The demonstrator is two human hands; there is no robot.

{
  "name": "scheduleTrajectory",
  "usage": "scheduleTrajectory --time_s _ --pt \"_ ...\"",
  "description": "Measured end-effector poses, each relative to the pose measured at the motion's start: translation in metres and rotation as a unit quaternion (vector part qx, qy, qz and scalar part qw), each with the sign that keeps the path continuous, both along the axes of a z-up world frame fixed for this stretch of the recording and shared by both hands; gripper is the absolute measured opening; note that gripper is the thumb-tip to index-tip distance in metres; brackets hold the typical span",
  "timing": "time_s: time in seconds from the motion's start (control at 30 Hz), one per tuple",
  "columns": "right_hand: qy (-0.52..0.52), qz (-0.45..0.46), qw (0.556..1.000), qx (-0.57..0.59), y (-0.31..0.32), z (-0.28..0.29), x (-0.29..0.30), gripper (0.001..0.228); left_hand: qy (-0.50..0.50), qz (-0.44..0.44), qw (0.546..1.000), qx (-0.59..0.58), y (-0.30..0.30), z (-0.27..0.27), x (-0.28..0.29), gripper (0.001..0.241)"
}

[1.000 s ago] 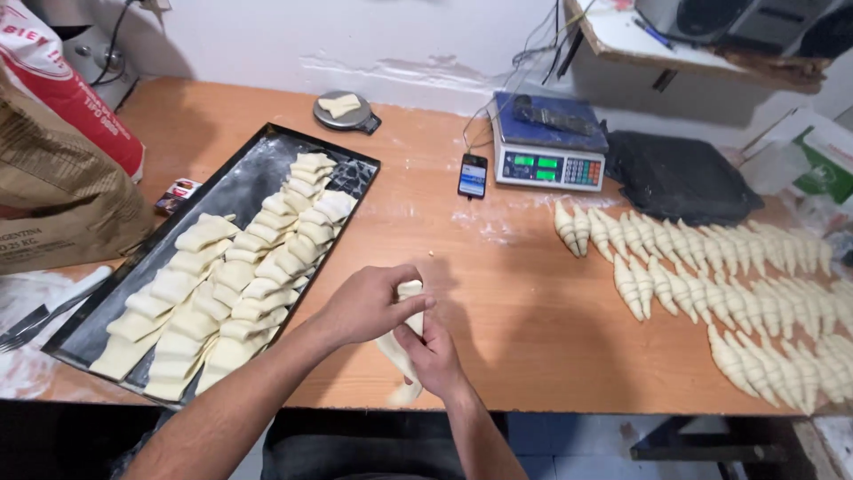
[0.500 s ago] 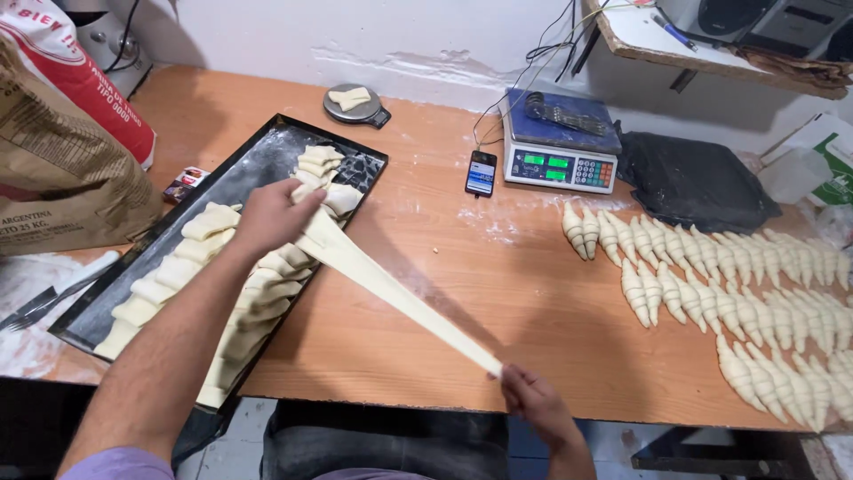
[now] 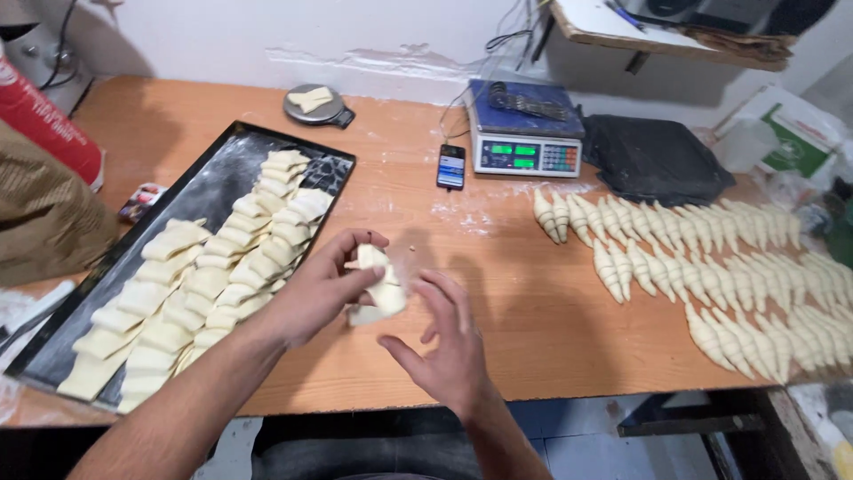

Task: Rolling and shaping triangular pieces of dough into croissants on a workbench.

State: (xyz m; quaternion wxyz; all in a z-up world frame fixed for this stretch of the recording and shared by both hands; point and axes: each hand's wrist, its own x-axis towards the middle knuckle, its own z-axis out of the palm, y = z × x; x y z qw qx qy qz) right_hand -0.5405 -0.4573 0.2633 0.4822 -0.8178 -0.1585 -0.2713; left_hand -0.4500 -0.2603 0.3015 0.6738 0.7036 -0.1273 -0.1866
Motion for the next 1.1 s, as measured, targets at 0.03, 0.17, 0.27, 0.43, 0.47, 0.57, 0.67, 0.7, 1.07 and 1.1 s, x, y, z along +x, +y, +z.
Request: scheduleTrajectory --time_s 0.03,0.17,0.27,0.43,0.47,0.57,0.67,0.7,1.07,1.1 --pt "-0.003 -0.008 1.0 0.0 -0.002 0.009 0.001 0.075 -0.003 -0.008 1.0 0.0 0.0 0.014 -0.009 0.039" --pt "-0.068 0.041 0.997 0.003 -0.012 0.051 0.007 0.043 -0.126 -0.104 0.986 -0.03 0.014 0.067 -0.039 0.053" --pt "0.049 0.157 0.973 0.164 -0.012 0.075 0.005 0.037 -0.267 -0.069 0.955 0.109 0.031 0.09 -0.054 0.04" --pt "0.148 0.246 0.933 0.218 -0.015 0.114 0.013 0.033 -0.408 -0.007 0.899 0.158 0.035 0.117 -0.054 0.029" --pt "0.151 0.244 0.941 0.181 -0.015 0.119 0.016 0.031 -0.265 -0.021 0.956 0.126 0.034 0.12 -0.053 0.032" --pt "0.14 0.232 0.956 0.111 -0.021 0.127 0.031 0.027 -0.141 -0.036 0.987 0.075 0.025 0.12 -0.043 0.041" --pt "0.092 0.196 0.976 0.022 -0.025 0.135 0.052 0.025 -0.174 -0.012 0.98 0.099 0.015 0.118 -0.027 0.043" --pt "0.061 0.166 0.984 -0.031 -0.026 0.138 0.06 0.023 -0.177 0.01 0.974 0.139 0.012 0.118 -0.021 0.039" --pt "-0.114 0.101 0.973 -0.172 -0.012 0.06 0.122 0.017 -0.507 0.06 0.844 0.167 0.035 0.02 0.048 0.026" --pt "-0.093 0.097 0.972 -0.195 -0.007 0.036 0.126 0.017 -0.494 0.041 0.849 0.185 0.04 -0.006 0.053 0.028"
